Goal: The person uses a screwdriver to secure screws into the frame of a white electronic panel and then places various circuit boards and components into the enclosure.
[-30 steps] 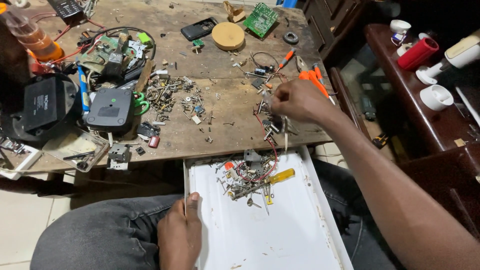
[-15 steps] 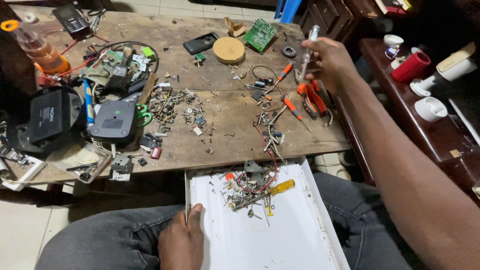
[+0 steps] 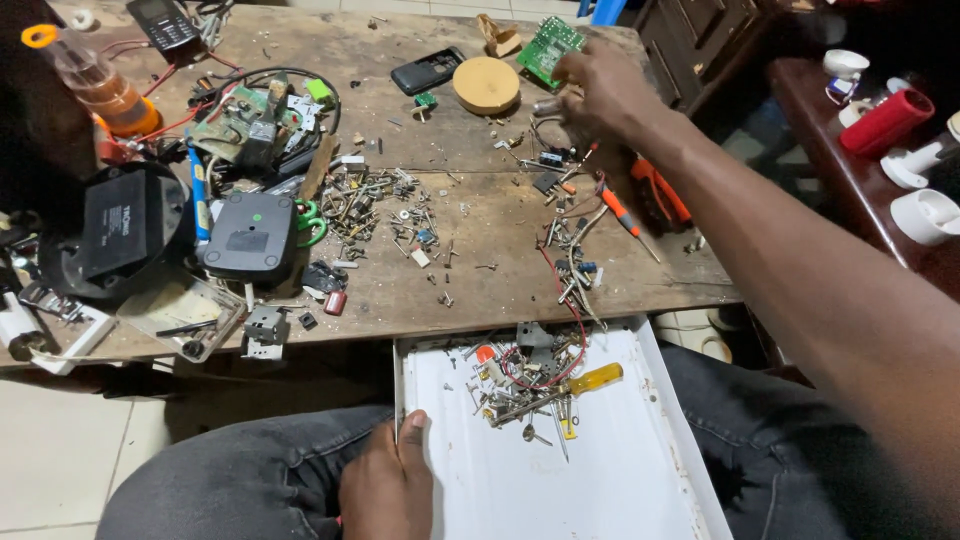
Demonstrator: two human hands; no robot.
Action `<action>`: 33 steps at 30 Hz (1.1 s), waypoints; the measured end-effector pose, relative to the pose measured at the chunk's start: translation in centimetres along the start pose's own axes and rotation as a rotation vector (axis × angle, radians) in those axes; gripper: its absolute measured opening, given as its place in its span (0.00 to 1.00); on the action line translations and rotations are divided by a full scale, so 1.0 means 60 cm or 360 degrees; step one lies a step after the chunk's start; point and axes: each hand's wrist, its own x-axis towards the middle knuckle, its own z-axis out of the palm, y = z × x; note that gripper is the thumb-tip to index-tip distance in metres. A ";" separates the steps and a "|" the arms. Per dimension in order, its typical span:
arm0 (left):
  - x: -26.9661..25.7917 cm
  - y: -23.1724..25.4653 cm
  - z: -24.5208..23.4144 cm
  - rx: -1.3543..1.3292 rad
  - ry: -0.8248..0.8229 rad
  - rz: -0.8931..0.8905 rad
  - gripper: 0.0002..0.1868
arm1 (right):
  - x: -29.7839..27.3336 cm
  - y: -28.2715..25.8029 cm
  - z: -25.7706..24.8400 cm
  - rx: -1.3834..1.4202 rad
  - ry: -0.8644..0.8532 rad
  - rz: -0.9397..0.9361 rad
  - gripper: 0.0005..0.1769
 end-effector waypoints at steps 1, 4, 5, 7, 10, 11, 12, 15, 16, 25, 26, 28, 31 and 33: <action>-0.002 0.006 -0.004 -0.0011 0.0008 -0.0005 0.26 | -0.008 -0.014 -0.009 -0.0004 0.0002 -0.0014 0.15; -0.011 0.019 -0.023 -0.0027 -0.0066 -0.0042 0.29 | -0.048 -0.054 -0.038 0.0070 -0.0116 -0.0064 0.09; -0.014 0.025 -0.034 0.0059 -0.0117 -0.0102 0.35 | -0.065 -0.067 -0.056 0.0132 -0.0110 0.0066 0.08; -0.022 0.059 -0.047 0.0096 -0.0186 -0.0124 0.42 | -0.102 -0.051 -0.089 0.0133 -0.0089 0.0202 0.08; -0.026 0.080 -0.078 0.0199 -0.0471 -0.0406 0.47 | -0.152 -0.020 -0.102 0.0359 0.0180 0.0468 0.12; -0.026 0.074 -0.072 0.0175 -0.0425 -0.0364 0.46 | -0.172 -0.019 -0.114 0.0299 0.0049 0.0631 0.13; -0.022 0.070 -0.068 0.0149 -0.0373 -0.0321 0.45 | -0.187 -0.019 -0.127 0.0240 -0.0076 0.0791 0.20; -0.007 0.050 -0.041 0.0234 -0.0359 -0.0262 0.47 | -0.240 -0.001 -0.133 0.0375 -0.0193 0.0855 0.14; -0.009 0.054 -0.049 0.0235 -0.0355 -0.0260 0.47 | -0.245 -0.004 -0.136 0.0377 -0.0190 0.0855 0.14; -0.013 0.052 -0.045 0.0276 -0.0354 -0.0327 0.47 | -0.230 -0.032 -0.080 -0.0026 -0.0675 0.0410 0.16; -0.011 0.044 -0.035 0.0279 -0.0261 -0.0227 0.47 | -0.229 -0.047 -0.083 -0.0082 -0.0718 0.0488 0.15; -0.011 0.044 -0.034 0.0282 -0.0166 -0.0124 0.48 | -0.225 -0.060 -0.084 -0.0136 -0.0755 0.0568 0.14; -0.014 0.055 -0.047 0.0311 -0.0337 -0.0272 0.48 | -0.226 -0.067 -0.085 -0.0267 -0.0696 0.0517 0.13; -0.012 0.044 -0.036 0.0273 -0.0245 -0.0184 0.44 | -0.232 -0.084 -0.100 -0.0168 -0.0465 0.0556 0.29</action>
